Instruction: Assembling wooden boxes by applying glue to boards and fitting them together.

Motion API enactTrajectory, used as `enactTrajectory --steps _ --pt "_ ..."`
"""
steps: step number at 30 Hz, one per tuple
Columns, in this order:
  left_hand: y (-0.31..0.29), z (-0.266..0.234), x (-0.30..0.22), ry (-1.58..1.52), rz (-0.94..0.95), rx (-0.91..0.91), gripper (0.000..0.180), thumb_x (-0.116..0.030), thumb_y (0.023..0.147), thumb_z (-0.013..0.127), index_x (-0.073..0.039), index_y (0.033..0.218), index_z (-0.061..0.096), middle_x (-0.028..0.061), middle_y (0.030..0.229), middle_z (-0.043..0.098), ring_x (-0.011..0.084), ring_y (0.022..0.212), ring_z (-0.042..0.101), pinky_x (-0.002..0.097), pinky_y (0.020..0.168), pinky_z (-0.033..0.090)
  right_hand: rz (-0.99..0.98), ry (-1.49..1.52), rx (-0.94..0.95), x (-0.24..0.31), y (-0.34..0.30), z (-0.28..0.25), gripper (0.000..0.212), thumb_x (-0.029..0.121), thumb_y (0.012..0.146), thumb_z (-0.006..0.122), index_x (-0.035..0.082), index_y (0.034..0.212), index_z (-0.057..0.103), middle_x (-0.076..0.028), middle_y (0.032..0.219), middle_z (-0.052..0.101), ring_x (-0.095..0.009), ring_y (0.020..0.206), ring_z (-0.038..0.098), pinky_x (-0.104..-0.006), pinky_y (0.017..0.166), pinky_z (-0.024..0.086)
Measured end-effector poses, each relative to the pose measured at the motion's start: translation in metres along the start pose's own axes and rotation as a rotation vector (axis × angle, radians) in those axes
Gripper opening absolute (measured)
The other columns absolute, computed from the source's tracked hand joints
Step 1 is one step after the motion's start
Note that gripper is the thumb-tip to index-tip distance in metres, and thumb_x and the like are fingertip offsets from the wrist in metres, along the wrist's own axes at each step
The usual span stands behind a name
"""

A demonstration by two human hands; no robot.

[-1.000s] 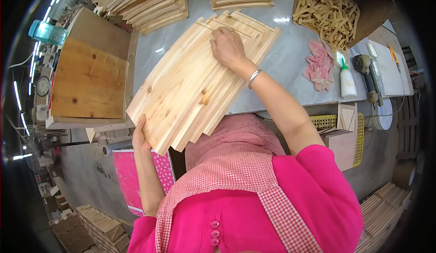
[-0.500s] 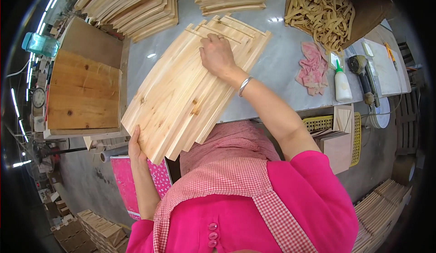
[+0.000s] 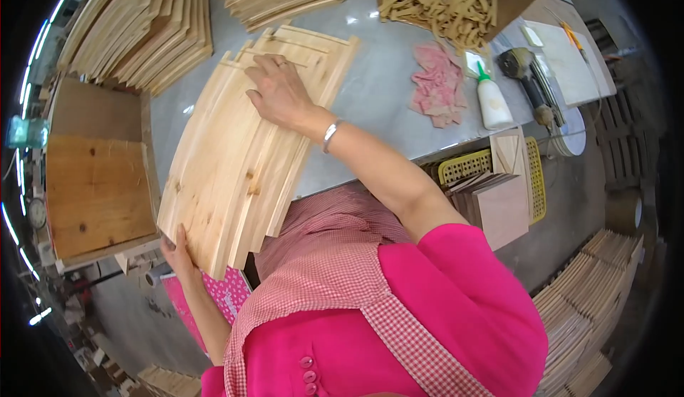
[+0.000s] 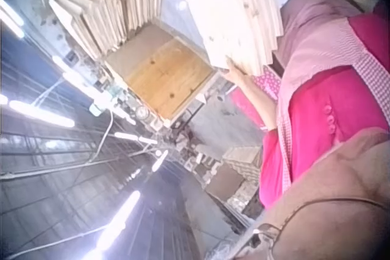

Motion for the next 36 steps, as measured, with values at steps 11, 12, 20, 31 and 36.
enactTrajectory --steps 11,12,20,31,36 --pt "0.023 0.125 -0.132 0.652 0.979 0.145 0.051 -0.020 0.094 0.070 0.000 0.137 0.055 0.0210 0.143 0.053 0.0366 0.135 0.047 0.0434 0.113 0.036 0.395 -0.930 -0.371 -0.103 -0.186 -0.306 0.046 0.024 0.084 0.076 -0.002 0.119 0.064 -0.026 0.128 0.058 -0.039 0.120 0.055 -0.0456 0.102 0.044" --pt "0.026 0.152 -0.141 0.679 1.022 0.171 0.050 -0.019 0.092 0.071 -0.001 0.136 0.057 0.0227 0.143 0.053 0.0383 0.134 0.049 0.0447 0.112 0.037 0.493 -0.758 -0.383 -0.112 -0.195 -0.307 0.050 0.029 0.084 0.078 -0.003 0.120 0.064 -0.026 0.126 0.060 -0.039 0.117 0.057 -0.0450 0.100 0.046" --pt "0.039 0.299 -0.128 0.863 0.919 0.417 0.052 -0.042 0.099 0.055 -0.012 0.142 0.055 0.0176 0.152 0.046 0.0353 0.144 0.039 0.0509 0.118 0.031 0.841 -0.423 -0.546 -0.153 -0.207 -0.321 0.065 0.035 0.085 0.081 -0.006 0.128 0.053 -0.021 0.108 0.067 -0.030 0.096 0.067 -0.0387 0.078 0.055" --pt "0.032 0.294 -0.131 0.812 0.861 0.351 0.050 -0.043 0.100 0.054 -0.015 0.141 0.057 0.0119 0.153 0.047 0.0314 0.147 0.034 0.0522 0.120 0.024 0.674 0.312 -0.316 -0.114 -0.007 -0.147 0.050 0.027 0.088 0.080 -0.001 0.122 0.054 -0.012 0.109 0.063 -0.020 0.092 0.064 -0.0316 0.071 0.057" --pt "0.032 0.294 -0.135 0.795 0.876 0.353 0.049 -0.040 0.099 0.054 -0.012 0.140 0.058 0.0132 0.152 0.048 0.0318 0.146 0.036 0.0514 0.120 0.025 0.468 0.132 -0.243 -0.132 0.043 -0.085 0.060 0.037 0.080 0.084 -0.003 0.117 0.059 -0.022 0.105 0.068 -0.032 0.097 0.067 -0.0420 0.089 0.051"
Point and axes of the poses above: each hand's wrist, its own y-axis towards the middle knuckle, its own z-axis out of the palm, x = y × z, the point moved 2 cm from there along y, towards the middle knuckle
